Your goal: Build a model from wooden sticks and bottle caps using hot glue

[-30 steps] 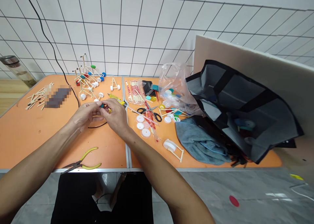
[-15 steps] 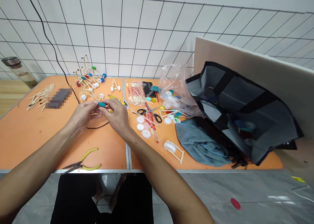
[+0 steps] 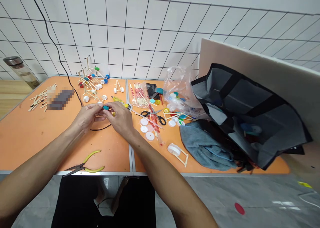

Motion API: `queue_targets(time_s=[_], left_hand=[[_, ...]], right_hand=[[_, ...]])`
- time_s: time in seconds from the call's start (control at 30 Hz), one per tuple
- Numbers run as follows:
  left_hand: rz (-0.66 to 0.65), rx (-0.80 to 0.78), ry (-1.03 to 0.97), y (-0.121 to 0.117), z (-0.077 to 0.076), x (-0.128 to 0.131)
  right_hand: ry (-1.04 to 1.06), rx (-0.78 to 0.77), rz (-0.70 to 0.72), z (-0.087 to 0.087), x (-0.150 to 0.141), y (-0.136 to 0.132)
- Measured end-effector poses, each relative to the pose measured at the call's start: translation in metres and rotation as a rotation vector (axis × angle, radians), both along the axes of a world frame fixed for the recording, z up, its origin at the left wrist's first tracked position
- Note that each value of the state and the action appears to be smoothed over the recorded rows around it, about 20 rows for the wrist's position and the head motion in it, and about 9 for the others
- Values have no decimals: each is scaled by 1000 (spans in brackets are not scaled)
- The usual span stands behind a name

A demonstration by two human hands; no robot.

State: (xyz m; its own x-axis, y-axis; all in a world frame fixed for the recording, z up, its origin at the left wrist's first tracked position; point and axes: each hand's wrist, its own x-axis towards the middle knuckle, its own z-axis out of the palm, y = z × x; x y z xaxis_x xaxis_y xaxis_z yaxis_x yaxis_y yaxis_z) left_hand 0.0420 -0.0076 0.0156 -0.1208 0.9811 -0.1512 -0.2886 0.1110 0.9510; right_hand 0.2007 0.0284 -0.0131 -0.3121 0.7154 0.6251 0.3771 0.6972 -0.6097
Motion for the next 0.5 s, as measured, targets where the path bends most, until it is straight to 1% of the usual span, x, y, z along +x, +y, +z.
queue_targets(time_s=[0.27, 0.5], left_hand=[[18, -20, -25, 2, 0, -2], [53, -49, -54, 3, 0, -4]], right_hand=[[-11, -9, -5, 0, 1, 1], [37, -10, -17, -2, 1, 2]])
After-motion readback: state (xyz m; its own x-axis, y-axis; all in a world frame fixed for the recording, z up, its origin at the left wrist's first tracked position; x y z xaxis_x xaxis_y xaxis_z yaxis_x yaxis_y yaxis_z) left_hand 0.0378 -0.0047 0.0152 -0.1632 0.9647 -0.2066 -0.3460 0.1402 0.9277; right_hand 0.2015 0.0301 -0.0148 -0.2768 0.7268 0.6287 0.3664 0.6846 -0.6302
